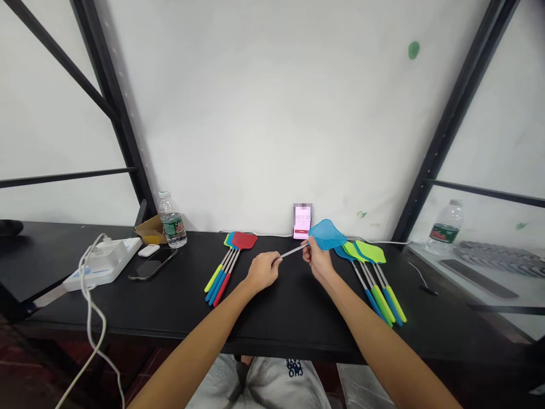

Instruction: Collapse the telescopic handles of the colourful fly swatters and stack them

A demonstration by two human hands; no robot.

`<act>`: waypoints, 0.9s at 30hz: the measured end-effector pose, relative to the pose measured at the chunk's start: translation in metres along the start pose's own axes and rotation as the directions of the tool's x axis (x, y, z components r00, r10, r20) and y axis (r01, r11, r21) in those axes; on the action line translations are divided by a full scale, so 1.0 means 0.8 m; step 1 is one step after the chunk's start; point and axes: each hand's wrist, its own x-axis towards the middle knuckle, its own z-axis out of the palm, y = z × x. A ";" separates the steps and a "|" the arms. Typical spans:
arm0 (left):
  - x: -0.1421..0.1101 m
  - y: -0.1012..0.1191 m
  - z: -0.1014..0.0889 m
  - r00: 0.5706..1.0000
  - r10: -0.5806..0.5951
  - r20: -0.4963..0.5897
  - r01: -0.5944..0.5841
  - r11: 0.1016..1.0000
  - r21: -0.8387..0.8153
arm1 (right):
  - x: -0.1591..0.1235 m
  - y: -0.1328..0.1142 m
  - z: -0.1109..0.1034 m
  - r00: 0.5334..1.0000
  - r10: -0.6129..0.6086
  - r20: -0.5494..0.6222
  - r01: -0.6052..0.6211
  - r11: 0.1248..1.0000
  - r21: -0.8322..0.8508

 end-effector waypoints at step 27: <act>0.000 -0.004 -0.004 0.999 0.045 0.024 -0.040 0.985 -0.170 | -0.006 0.013 0.000 0.985 0.119 0.126 -0.101 0.984 -0.146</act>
